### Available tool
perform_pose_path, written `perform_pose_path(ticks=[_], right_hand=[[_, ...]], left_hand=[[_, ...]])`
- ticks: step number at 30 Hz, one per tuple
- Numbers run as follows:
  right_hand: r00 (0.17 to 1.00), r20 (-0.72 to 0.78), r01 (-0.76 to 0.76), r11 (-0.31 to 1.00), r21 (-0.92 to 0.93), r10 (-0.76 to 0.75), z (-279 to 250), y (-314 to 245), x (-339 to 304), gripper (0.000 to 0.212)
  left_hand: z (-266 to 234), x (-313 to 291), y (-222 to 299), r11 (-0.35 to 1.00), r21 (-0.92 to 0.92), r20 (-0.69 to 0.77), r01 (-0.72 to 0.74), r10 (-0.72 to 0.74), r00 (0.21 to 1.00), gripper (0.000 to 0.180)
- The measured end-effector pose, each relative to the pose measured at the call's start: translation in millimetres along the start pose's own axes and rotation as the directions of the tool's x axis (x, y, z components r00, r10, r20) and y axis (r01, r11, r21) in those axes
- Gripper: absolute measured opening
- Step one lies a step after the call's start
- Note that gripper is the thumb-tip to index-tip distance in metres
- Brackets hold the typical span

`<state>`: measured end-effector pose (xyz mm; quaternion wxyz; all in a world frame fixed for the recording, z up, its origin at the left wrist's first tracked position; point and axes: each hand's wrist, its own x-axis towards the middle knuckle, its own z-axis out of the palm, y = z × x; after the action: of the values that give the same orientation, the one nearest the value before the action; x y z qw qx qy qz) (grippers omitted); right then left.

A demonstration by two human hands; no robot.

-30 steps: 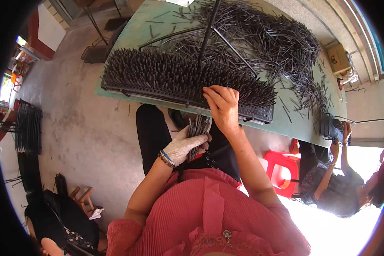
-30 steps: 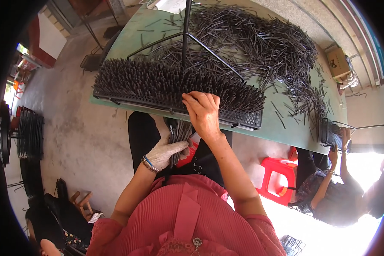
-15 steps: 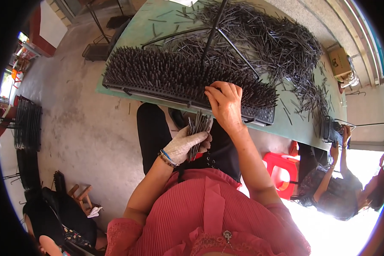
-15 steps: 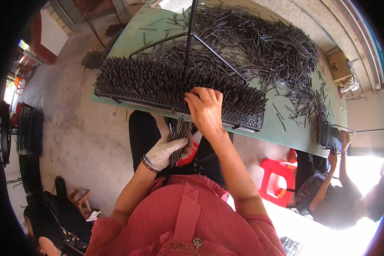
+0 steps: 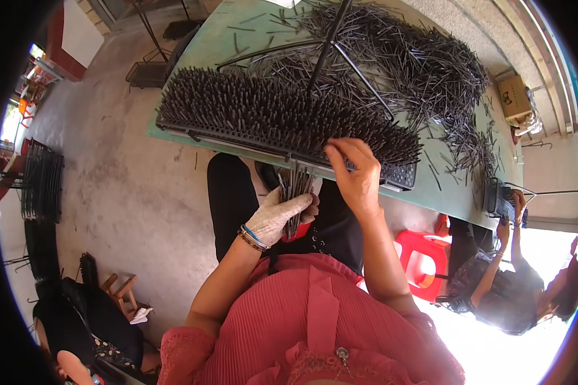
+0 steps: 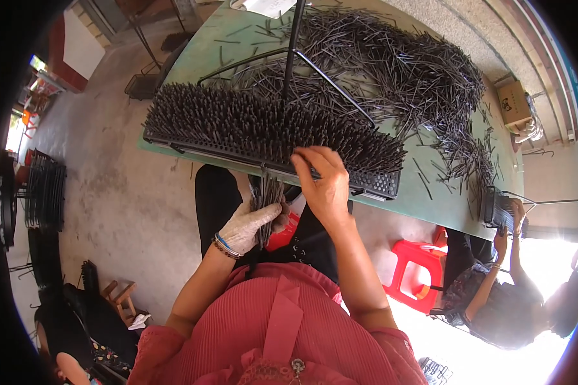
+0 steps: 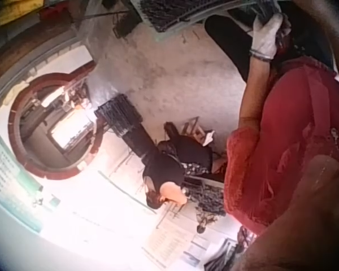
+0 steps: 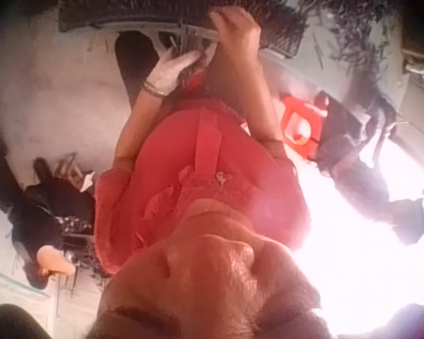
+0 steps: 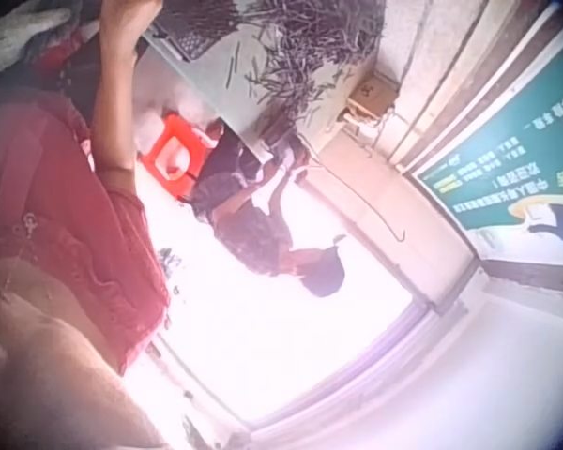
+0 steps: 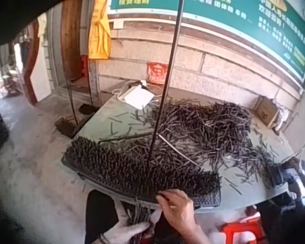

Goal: Insert black metal pins into a brush-like template or frame on a workbench.

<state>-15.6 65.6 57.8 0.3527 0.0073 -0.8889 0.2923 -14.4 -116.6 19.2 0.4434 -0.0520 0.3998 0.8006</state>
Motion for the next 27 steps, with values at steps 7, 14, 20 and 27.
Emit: perform_pose_path(ticks=[7,14,20,27], right_hand=[[0.641,0.628,-0.745,0.553,0.371,0.441,-12.4,2.2,-30.5,0.023],[0.558,0.638,-0.827,0.416,0.378,0.531,-18.0,18.5,-39.1,0.022],[0.521,0.646,-0.824,0.131,0.552,0.558,-17.3,18.0,-42.7,0.023],[0.703,0.423,-0.688,0.394,0.610,0.572,-15.4,19.3,-32.1,0.021]], left_hand=[[18.6,0.7,5.6,0.996,0.076,-0.011,-0.037,0.038,0.999,0.022],[17.6,3.8,-1.2,0.987,0.158,0.016,0.001,-0.003,1.000,0.025],[14.8,7.5,-4.0,0.990,0.143,-0.002,-0.014,0.014,1.000,0.028],[12.4,5.8,-4.4,0.989,0.150,-0.038,-0.019,0.025,0.999,0.024]])
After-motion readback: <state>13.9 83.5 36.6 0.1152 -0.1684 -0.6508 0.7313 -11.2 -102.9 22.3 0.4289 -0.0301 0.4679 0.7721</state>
